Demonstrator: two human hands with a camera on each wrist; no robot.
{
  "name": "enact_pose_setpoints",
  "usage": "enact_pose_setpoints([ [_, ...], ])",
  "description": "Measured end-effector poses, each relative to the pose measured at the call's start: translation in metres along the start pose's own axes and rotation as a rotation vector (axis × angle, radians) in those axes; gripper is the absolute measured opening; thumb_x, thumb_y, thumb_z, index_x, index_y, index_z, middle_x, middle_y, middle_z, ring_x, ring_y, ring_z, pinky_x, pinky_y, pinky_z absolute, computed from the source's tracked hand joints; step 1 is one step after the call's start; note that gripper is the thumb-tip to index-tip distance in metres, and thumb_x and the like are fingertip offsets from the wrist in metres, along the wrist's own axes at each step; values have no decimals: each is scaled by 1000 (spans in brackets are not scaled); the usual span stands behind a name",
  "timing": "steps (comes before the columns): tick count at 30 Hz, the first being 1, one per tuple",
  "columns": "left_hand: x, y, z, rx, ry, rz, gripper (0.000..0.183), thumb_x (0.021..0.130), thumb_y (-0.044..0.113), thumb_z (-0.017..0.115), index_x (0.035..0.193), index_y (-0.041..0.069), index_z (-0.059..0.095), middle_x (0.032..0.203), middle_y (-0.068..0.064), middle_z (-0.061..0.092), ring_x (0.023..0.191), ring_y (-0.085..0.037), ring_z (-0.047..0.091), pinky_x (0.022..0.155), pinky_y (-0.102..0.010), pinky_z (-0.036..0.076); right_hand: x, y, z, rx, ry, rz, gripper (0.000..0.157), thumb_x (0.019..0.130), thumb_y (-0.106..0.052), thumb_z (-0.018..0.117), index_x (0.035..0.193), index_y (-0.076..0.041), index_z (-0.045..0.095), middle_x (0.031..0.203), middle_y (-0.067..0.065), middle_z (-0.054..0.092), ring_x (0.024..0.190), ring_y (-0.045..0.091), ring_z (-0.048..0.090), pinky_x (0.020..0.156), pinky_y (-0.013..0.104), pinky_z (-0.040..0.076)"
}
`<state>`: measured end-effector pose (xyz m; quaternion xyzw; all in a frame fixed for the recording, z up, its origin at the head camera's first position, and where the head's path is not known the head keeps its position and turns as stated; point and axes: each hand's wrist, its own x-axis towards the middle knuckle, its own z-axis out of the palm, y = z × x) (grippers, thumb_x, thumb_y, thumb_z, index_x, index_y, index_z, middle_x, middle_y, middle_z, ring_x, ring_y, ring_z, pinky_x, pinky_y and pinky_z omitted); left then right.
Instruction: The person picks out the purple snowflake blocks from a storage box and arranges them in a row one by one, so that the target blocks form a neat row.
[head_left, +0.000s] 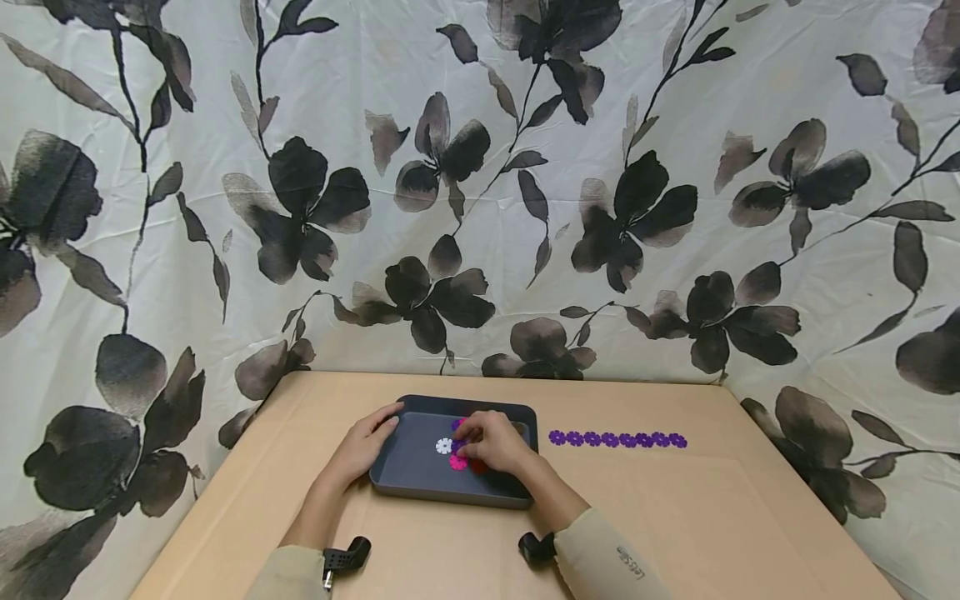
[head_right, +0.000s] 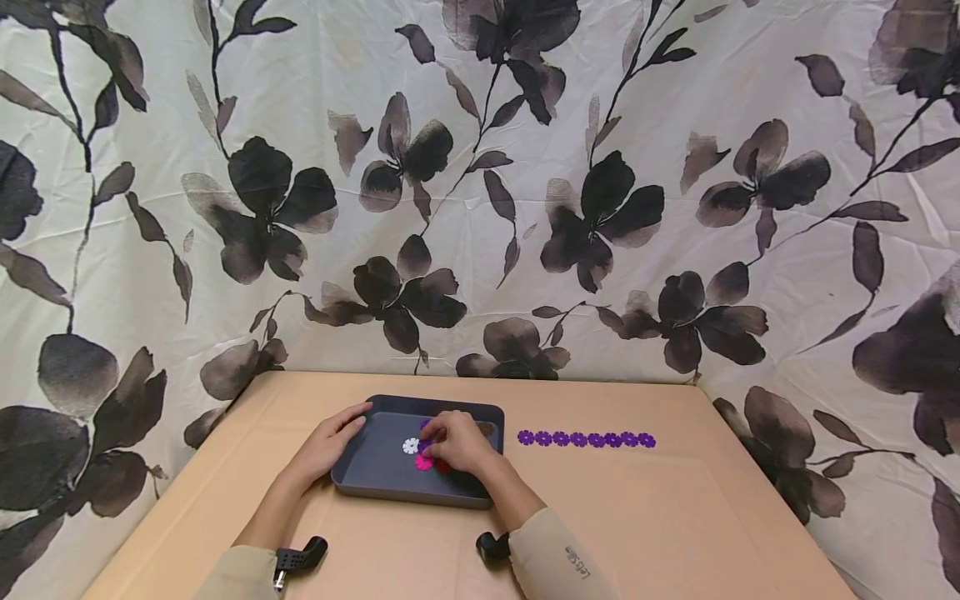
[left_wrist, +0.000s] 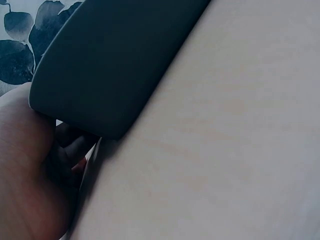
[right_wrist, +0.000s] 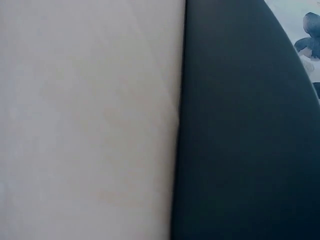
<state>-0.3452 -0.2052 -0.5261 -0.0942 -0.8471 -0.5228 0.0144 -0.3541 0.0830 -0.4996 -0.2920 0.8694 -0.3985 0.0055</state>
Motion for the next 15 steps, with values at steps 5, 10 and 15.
enact_pose_setpoints([
  [5, -1, 2, 0, 5, 7, -1, 45, 112, 29, 48, 155, 17, 51, 164, -14, 43, 155, -38, 33, 127, -60, 26, -2, -2, -8, 9, 50, 3, 17, 86, -9, 85, 103, -8, 83, 100, 3, 75, 81, 8, 64, 72, 21, 55],
  [10, 0, 2, 1, 7, 5, 6, 45, 112, 29, 48, 155, 16, 51, 163, -14, 44, 155, -38, 34, 127, -59, 27, -9, -1, -25, 84, 137, 2, 19, 88, -7, 82, 107, -4, 81, 102, 6, 73, 85, 13, 63, 74, 20, 56],
  [15, 0, 2, 0, 8, 10, 8, 45, 112, 29, 49, 155, 16, 51, 163, -14, 44, 155, -37, 34, 127, -59, 27, -16, 7, -46, 173, 256, 32, 21, 88, -4, 82, 109, -3, 80, 106, 8, 75, 88, 14, 69, 76, 19, 60],
])
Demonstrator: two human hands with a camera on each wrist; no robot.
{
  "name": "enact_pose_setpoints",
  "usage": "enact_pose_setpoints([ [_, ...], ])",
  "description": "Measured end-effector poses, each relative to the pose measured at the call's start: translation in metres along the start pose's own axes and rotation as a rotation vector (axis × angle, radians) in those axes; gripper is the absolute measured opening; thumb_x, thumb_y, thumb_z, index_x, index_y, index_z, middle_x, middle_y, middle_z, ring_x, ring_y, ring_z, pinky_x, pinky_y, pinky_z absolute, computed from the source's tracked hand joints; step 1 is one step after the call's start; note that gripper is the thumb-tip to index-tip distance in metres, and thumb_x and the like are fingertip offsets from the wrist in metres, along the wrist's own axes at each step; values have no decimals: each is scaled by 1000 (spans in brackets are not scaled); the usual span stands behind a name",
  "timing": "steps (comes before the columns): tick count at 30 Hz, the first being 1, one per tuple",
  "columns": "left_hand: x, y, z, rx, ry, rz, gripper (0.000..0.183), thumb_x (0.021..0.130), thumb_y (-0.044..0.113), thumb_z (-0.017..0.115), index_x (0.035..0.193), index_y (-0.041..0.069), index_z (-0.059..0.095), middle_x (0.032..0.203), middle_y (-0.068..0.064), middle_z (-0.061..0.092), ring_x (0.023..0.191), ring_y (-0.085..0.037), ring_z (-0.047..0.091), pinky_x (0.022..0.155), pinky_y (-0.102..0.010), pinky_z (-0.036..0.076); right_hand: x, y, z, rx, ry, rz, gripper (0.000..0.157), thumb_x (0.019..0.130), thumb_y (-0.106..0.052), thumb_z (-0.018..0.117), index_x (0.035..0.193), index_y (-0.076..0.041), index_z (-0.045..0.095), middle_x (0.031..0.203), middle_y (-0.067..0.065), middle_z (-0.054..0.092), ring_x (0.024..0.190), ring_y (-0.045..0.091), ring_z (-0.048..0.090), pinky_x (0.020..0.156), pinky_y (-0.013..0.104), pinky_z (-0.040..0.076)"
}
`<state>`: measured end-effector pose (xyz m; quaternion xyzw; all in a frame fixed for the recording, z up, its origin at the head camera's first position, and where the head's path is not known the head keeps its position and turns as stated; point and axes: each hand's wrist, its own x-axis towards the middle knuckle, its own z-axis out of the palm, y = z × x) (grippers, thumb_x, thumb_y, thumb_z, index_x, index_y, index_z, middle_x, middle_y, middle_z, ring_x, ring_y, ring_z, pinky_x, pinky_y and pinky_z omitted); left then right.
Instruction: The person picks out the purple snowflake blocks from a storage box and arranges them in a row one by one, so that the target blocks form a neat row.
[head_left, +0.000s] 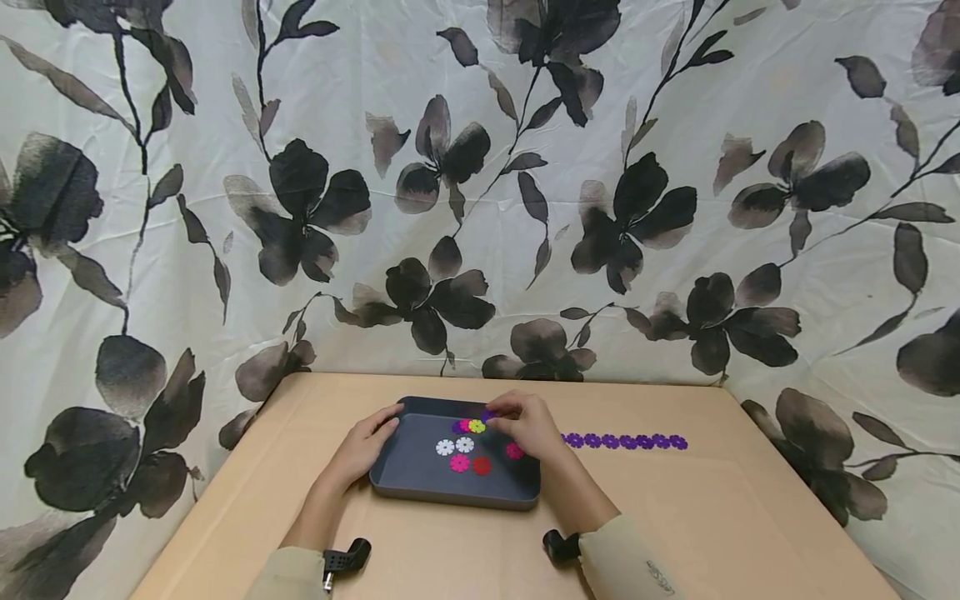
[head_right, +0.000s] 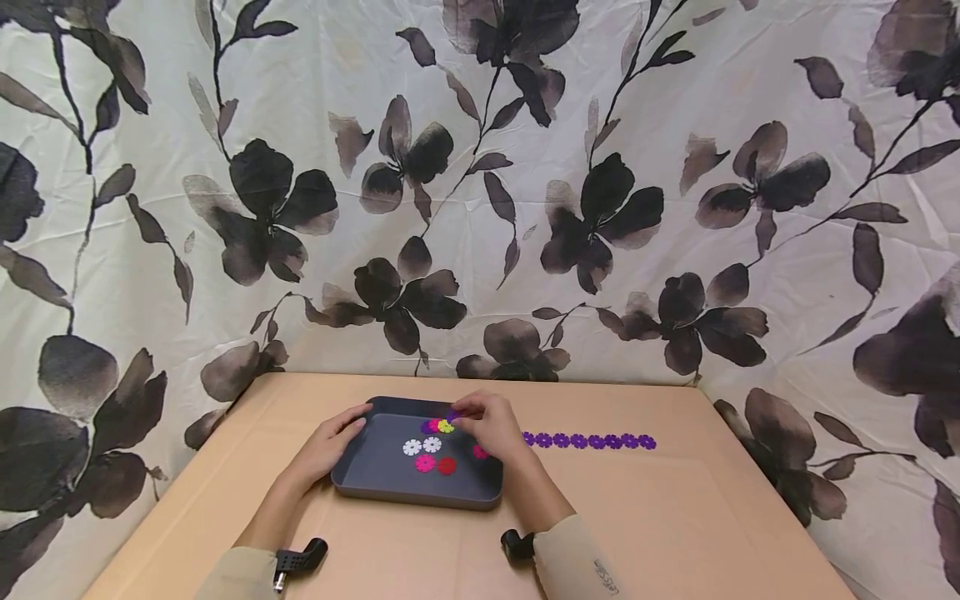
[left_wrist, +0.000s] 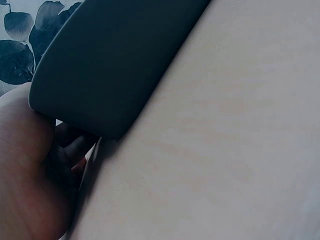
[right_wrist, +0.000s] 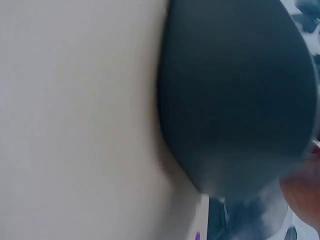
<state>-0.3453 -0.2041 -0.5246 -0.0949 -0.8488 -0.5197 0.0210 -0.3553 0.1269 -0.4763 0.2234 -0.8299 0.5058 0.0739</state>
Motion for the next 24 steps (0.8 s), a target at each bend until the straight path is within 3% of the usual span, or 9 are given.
enact_pose_setpoints([
  [9, 0, -1, 1, 5, 3, 4, 45, 112, 30, 48, 155, 16, 52, 163, -14, 45, 155, -37, 34, 127, -58, 26, -8, 16, -42, -1, 189, 21, 24, 90, -7, 81, 114, -7, 80, 110, 8, 74, 91, 15, 73, 79, 19, 61],
  [19, -1, 1, 0, -3, -5, -10, 45, 112, 30, 48, 155, 18, 51, 164, -12, 44, 156, -35, 33, 128, -57, 26, -22, 35, -82, -5, 276, 50, 28, 93, -4, 77, 121, -2, 76, 116, 18, 70, 103, 29, 72, 83, 10, 56],
  [24, 0, 0, 0, 11, -6, -3, 45, 112, 30, 48, 155, 18, 51, 164, -13, 44, 156, -37, 33, 127, -59, 27, -29, 47, -106, 11, 379, 124, 28, 93, -3, 76, 121, 0, 75, 118, 20, 70, 99, 14, 70, 81, 8, 55],
])
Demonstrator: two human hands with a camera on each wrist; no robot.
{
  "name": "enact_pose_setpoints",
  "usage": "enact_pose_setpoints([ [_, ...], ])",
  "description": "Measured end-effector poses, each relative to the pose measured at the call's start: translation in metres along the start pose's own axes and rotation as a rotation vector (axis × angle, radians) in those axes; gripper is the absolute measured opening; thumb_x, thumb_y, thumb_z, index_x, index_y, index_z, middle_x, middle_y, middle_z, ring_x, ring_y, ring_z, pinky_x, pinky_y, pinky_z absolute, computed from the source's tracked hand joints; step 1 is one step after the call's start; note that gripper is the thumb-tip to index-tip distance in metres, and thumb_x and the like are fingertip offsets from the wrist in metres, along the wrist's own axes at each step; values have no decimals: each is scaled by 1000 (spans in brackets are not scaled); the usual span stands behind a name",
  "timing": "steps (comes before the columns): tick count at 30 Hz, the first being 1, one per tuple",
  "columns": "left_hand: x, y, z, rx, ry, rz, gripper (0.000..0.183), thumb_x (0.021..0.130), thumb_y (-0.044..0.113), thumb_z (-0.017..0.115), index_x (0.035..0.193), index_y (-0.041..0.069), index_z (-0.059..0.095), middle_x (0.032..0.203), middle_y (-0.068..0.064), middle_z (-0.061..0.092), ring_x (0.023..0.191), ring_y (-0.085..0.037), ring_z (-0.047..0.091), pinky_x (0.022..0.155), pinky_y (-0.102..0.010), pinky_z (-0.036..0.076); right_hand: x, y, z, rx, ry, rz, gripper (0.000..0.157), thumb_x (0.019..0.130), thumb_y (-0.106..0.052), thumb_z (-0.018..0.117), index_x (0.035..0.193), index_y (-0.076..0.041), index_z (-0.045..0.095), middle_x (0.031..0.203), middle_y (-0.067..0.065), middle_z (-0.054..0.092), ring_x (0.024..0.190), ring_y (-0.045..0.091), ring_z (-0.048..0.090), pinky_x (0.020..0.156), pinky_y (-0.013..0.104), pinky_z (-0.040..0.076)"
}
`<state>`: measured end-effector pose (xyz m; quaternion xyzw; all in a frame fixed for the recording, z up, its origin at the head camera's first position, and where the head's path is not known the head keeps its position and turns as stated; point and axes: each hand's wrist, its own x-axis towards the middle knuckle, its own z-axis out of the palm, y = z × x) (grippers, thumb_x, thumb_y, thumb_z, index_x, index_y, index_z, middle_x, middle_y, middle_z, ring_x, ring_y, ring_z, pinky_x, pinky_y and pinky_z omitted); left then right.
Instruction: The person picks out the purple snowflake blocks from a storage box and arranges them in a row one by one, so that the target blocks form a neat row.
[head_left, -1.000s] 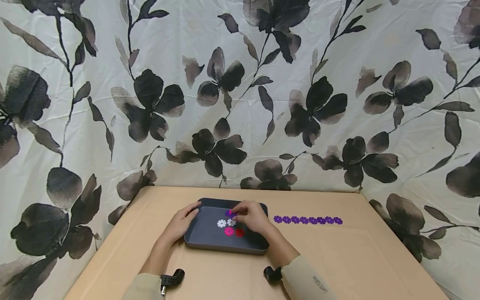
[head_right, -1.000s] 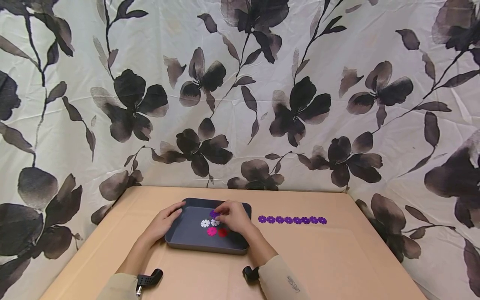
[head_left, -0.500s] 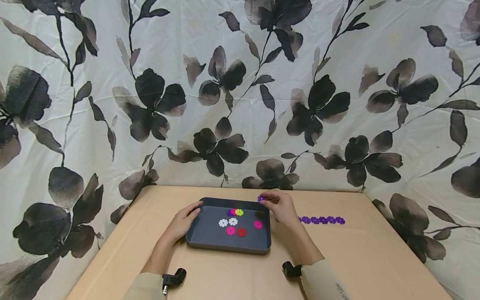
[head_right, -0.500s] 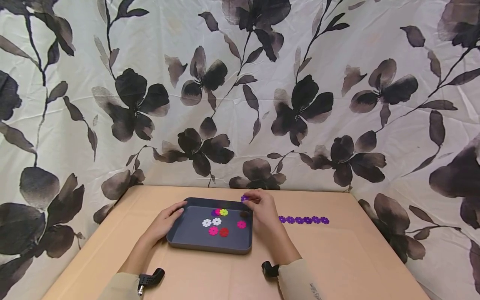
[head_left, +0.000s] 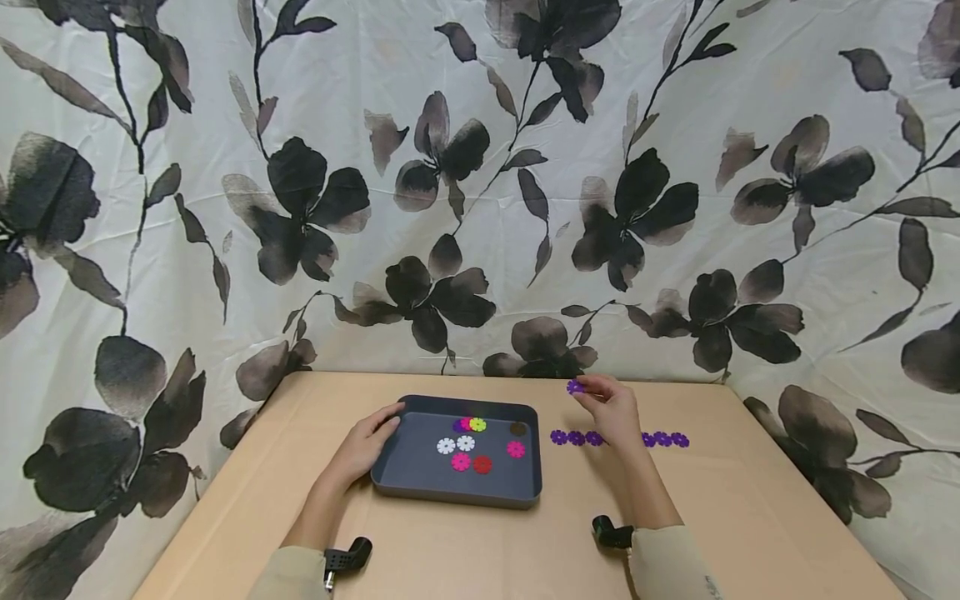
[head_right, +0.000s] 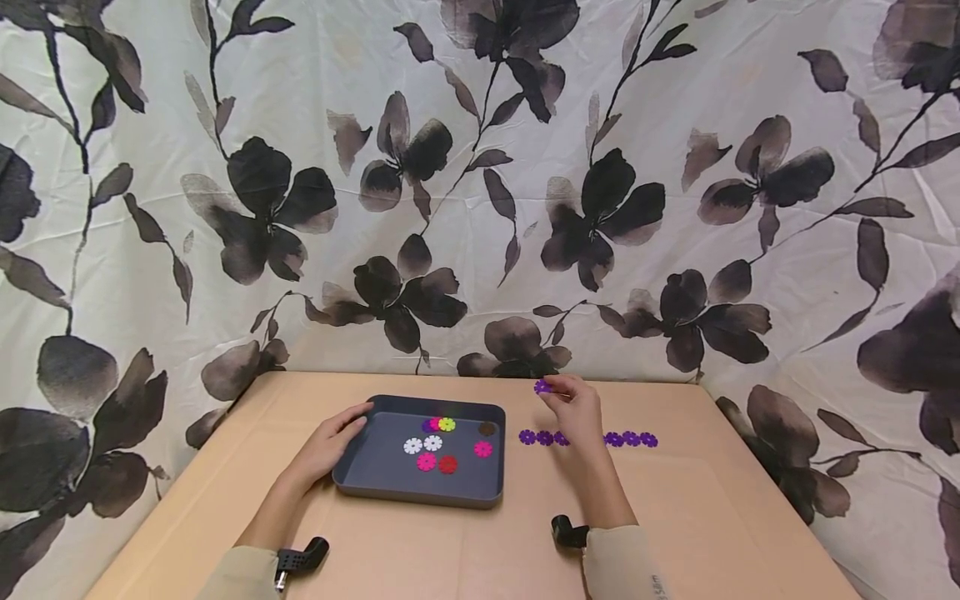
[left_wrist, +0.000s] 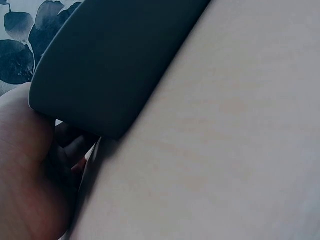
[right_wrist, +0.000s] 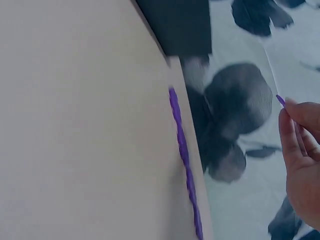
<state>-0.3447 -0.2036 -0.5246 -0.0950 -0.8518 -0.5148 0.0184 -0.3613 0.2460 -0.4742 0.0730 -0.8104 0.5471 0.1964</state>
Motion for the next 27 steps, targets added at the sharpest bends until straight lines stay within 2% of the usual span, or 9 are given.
enact_pose_setpoints([
  [5, 0, 0, 0, 0, 2, -5, 45, 112, 29, 48, 155, 18, 51, 164, -13, 44, 155, -37, 34, 127, -59, 27, 1, 10, -24, 24, 74, 67, 30, 95, -8, 77, 124, 0, 74, 121, 22, 68, 93, -1, 64, 76, 8, 55],
  [13, 0, 0, 1, 2, 5, -14, 45, 112, 30, 49, 155, 18, 51, 163, -14, 44, 155, -37, 34, 127, -59, 27, -5, 25, -56, -43, 180, 101, 30, 94, -8, 77, 123, 0, 75, 119, 25, 73, 86, -9, 62, 73, 7, 53],
  [17, 0, 0, 1, -12, 3, -13, 45, 112, 30, 49, 155, 17, 51, 163, -13, 44, 155, -37, 34, 127, -59, 27, -8, 30, -69, -41, 238, 151, 30, 95, -6, 76, 124, 0, 74, 122, 24, 72, 86, -10, 61, 74, 5, 53],
  [21, 0, -1, 1, -16, 1, -3, 45, 112, 29, 48, 155, 16, 50, 164, -14, 43, 155, -37, 34, 127, -59, 27, -12, 33, -81, -48, 278, 230, 32, 96, -11, 76, 127, -4, 74, 121, 16, 72, 88, -7, 61, 73, 6, 53],
  [27, -1, 0, 1, -10, 8, 5, 45, 112, 30, 47, 155, 16, 50, 163, -15, 43, 155, -38, 34, 127, -59, 27, -18, 36, -96, -28, 321, 335, 36, 98, -17, 75, 132, -8, 72, 110, -3, 73, 89, -5, 60, 72, 8, 53],
])
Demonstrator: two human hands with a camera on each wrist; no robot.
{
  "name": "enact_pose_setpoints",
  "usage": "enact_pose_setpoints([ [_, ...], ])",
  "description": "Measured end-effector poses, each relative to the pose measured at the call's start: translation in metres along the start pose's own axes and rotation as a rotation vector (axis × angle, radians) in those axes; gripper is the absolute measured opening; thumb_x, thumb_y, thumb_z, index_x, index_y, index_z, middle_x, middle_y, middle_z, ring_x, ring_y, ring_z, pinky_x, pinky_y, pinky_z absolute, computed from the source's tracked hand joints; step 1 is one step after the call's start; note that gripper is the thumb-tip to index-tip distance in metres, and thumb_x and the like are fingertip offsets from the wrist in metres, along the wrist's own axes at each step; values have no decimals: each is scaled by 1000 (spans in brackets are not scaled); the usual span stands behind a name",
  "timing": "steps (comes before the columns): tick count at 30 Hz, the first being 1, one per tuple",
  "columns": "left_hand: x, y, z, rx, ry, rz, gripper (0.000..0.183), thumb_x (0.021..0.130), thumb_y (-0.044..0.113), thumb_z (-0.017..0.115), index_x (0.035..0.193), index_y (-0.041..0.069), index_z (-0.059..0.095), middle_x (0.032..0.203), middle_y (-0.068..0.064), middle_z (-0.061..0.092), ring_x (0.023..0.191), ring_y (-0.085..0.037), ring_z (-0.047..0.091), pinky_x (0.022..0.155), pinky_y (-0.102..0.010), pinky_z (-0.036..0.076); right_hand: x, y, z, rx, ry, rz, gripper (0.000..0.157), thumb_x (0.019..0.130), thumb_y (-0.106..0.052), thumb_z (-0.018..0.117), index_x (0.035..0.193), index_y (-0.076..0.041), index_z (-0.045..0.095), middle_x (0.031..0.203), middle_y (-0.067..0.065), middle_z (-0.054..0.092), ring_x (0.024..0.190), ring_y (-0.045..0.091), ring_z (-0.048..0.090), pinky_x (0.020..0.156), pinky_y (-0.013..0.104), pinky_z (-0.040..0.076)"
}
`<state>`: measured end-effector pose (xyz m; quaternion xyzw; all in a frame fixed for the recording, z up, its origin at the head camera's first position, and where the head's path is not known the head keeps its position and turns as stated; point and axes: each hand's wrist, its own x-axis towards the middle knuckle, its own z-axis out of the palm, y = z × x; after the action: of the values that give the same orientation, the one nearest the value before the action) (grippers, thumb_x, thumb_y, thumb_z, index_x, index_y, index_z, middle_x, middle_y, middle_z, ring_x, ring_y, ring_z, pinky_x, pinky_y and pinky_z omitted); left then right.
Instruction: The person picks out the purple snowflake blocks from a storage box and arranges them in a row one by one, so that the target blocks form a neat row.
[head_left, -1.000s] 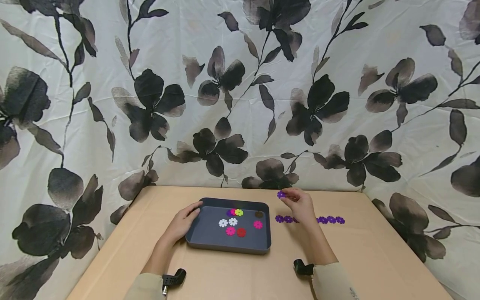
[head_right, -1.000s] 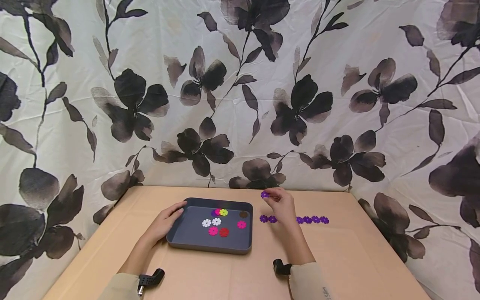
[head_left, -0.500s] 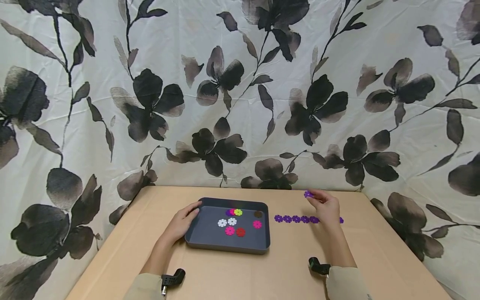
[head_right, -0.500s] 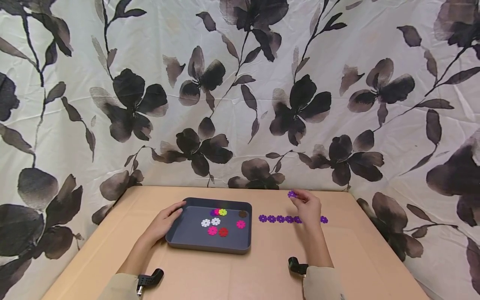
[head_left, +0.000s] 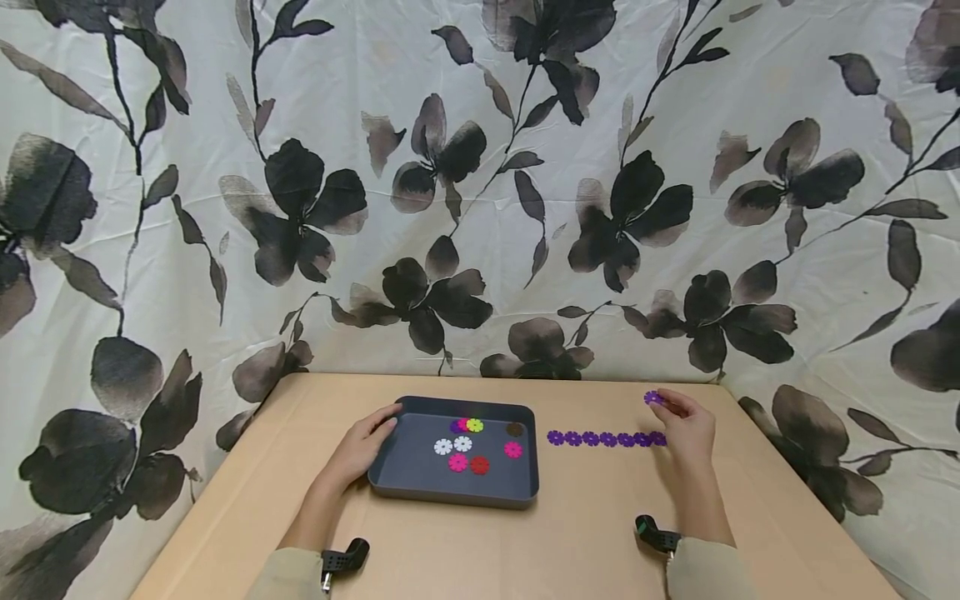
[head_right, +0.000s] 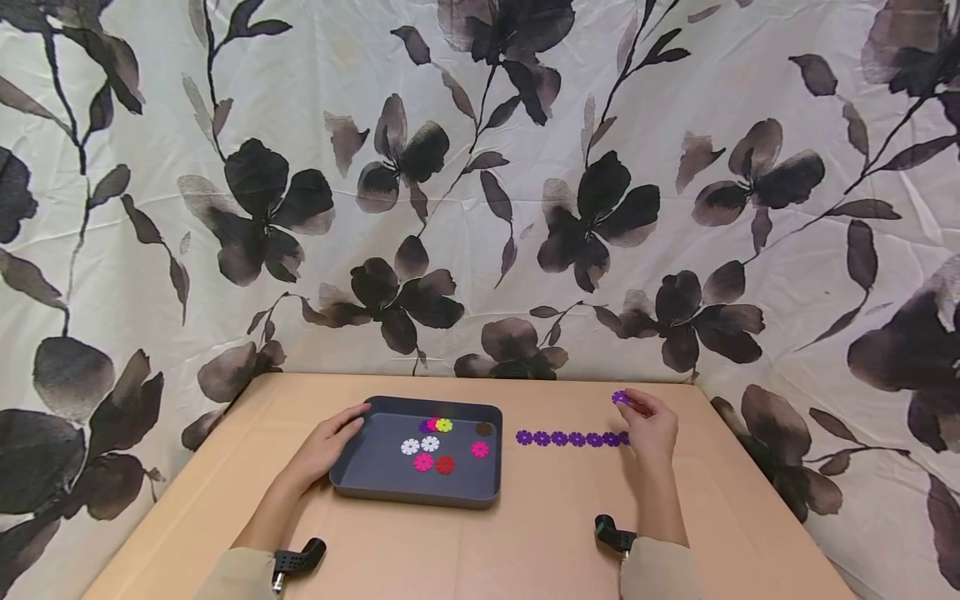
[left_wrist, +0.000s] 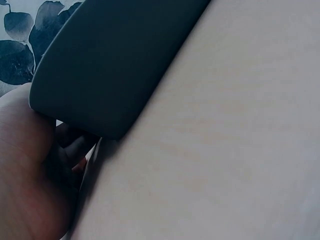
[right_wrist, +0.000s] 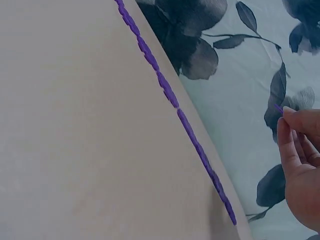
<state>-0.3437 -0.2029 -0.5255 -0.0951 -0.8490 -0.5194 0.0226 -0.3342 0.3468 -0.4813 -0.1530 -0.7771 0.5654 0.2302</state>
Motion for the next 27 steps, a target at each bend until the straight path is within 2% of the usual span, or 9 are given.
enact_pose_setpoints([
  [8, 0, 1, -1, 8, 5, 2, 45, 112, 29, 47, 155, 15, 51, 163, -15, 44, 155, -38, 34, 127, -60, 27, 3, 12, -17, 21, 29, 106, 39, 100, -16, 72, 138, -8, 68, 111, -10, 68, 94, -2, 57, 74, 6, 53],
  [12, 0, 0, 0, 0, -1, -7, 45, 112, 30, 48, 155, 17, 51, 163, -14, 44, 155, -37, 34, 127, -59, 27, 3, 21, -25, -10, 34, 131, 39, 100, -17, 71, 138, -7, 67, 114, -5, 67, 96, 3, 56, 72, 6, 51],
  [19, 1, -2, 0, 13, 12, 14, 45, 112, 29, 49, 154, 15, 52, 162, -16, 46, 154, -39, 35, 126, -61, 28, 4, 33, -34, 113, 41, 283, 39, 100, -11, 69, 139, -13, 66, 120, -3, 60, 104, 11, 55, 75, 13, 56],
  [21, 1, -2, 0, 24, 12, 22, 45, 112, 29, 48, 155, 14, 51, 162, -17, 45, 154, -40, 35, 125, -62, 28, 5, 35, -36, 106, 47, 287, 40, 100, -9, 68, 140, -12, 66, 121, -2, 58, 104, 13, 54, 74, 13, 56],
  [27, 1, -2, 0, 23, 11, 23, 45, 112, 29, 48, 154, 14, 51, 162, -17, 45, 154, -40, 35, 126, -61, 28, 6, 40, -40, -48, 51, 234, 39, 100, -9, 67, 138, -5, 65, 128, 10, 61, 103, 15, 54, 68, 9, 50],
])
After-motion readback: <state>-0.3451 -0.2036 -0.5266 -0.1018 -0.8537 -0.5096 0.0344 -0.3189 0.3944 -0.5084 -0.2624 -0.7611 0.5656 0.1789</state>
